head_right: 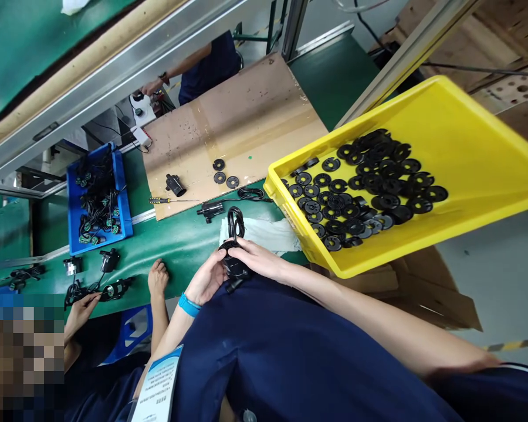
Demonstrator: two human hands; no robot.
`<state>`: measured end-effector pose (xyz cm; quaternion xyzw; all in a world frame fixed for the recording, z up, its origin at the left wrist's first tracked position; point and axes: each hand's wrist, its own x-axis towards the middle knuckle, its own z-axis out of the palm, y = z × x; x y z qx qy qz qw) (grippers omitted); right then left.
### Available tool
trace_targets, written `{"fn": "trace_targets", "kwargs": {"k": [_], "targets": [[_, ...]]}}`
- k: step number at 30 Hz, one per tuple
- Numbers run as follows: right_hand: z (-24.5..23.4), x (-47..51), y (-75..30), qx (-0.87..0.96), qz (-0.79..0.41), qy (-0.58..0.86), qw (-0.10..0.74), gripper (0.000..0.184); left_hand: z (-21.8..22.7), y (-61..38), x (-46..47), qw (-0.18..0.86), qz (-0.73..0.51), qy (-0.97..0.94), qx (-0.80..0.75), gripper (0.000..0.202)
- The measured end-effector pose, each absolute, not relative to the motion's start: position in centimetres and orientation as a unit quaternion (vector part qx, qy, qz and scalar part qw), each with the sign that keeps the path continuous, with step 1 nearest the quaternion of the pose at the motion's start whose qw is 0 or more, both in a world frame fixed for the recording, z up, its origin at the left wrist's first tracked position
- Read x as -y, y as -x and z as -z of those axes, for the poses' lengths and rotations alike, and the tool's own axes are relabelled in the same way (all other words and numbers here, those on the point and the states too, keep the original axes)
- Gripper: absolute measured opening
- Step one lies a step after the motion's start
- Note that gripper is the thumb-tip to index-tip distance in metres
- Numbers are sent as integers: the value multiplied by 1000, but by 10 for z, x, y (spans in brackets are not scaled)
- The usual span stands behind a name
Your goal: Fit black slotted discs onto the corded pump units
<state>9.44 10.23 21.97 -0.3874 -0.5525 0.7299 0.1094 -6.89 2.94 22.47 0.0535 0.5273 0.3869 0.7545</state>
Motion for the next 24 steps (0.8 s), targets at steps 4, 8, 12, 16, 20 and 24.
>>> {"fn": "trace_targets", "kwargs": {"k": [4, 8, 12, 16, 20, 24], "targets": [[-216, -85, -89, 449, -781, 397, 175, 41, -226, 66, -25, 755, -390, -79, -521, 60], [-209, -76, -87, 385, -814, 384, 203, 36, -223, 58, -19, 732, -427, -108, -520, 59], [-200, -72, -88, 351, -830, 391, 186, 37, -211, 54, -10, 709, -440, -142, -533, 51], [-189, -68, -85, 350, -830, 394, 182, 39, -199, 56, -2, 685, -437, -165, -559, 46], [-187, -68, -80, 374, -825, 382, 182, 41, -197, 62, -2, 696, -434, -148, -553, 51], [-197, -71, -79, 424, -810, 351, 201, 50, -206, 68, -5, 709, -464, -116, -519, 62]]}}
